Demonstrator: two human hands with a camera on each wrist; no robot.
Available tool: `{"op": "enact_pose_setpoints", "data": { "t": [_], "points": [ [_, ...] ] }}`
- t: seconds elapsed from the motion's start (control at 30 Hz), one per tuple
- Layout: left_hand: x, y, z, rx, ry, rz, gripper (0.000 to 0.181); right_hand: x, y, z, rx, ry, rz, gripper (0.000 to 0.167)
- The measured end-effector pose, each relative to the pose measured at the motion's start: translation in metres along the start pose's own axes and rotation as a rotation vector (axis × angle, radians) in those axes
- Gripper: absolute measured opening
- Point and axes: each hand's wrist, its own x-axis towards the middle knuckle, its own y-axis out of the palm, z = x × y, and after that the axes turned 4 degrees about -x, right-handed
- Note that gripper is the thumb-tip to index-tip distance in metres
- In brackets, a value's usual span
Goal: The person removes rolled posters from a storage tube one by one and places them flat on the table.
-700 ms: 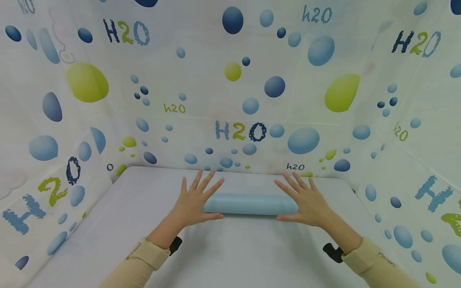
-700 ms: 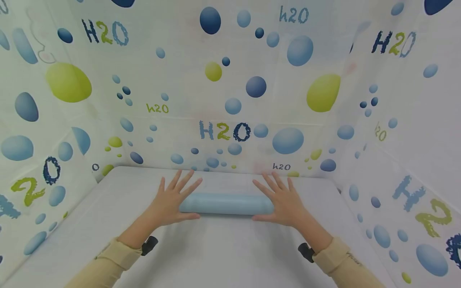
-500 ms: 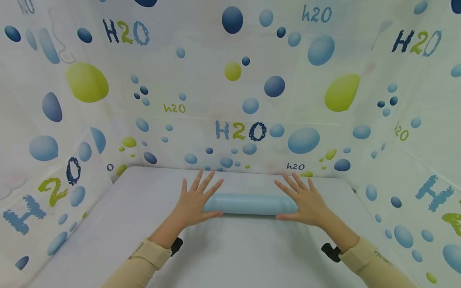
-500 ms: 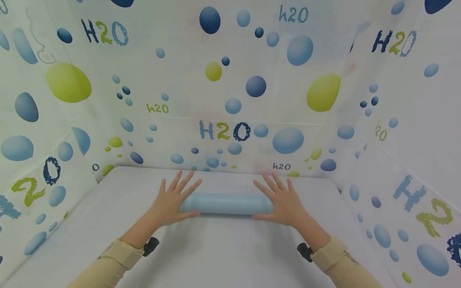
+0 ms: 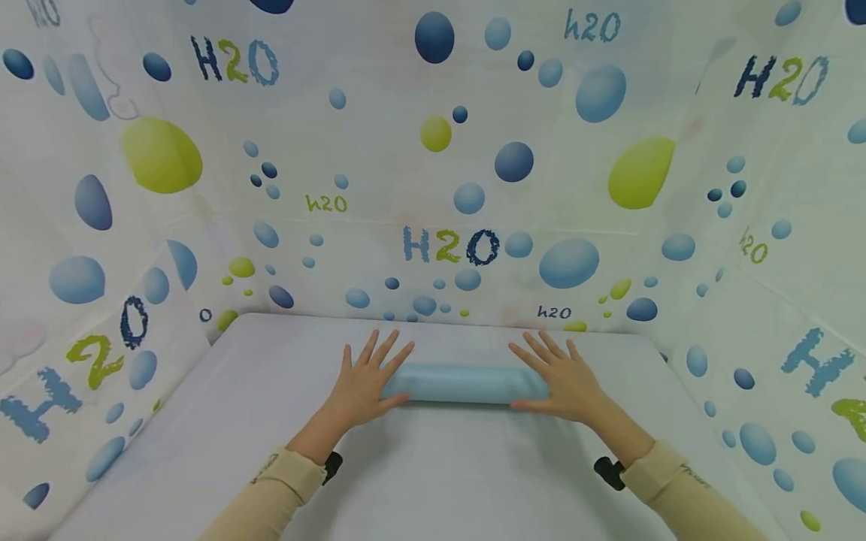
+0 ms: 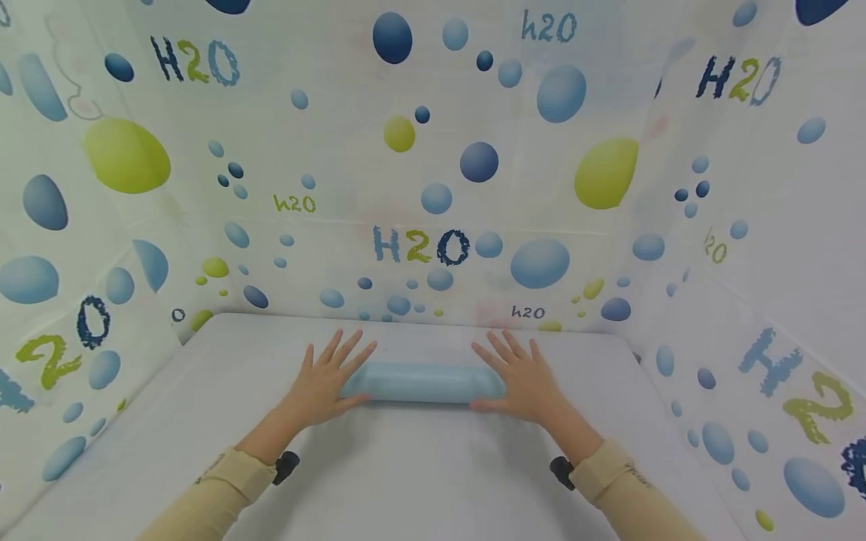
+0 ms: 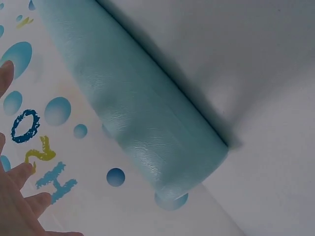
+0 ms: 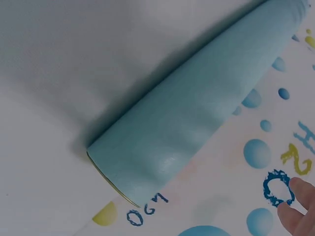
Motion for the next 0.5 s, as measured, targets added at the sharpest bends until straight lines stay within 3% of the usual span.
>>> {"op": "enact_pose_setpoints", "data": {
  "t": [0.5],
  "points": [
    [-0.007, 0.021, 0.006, -0.069, -0.024, 0.045, 0.076, 0.0, 0.027, 0.002, 0.024, 0.004, -0.017, 0.086]
  ]
}}
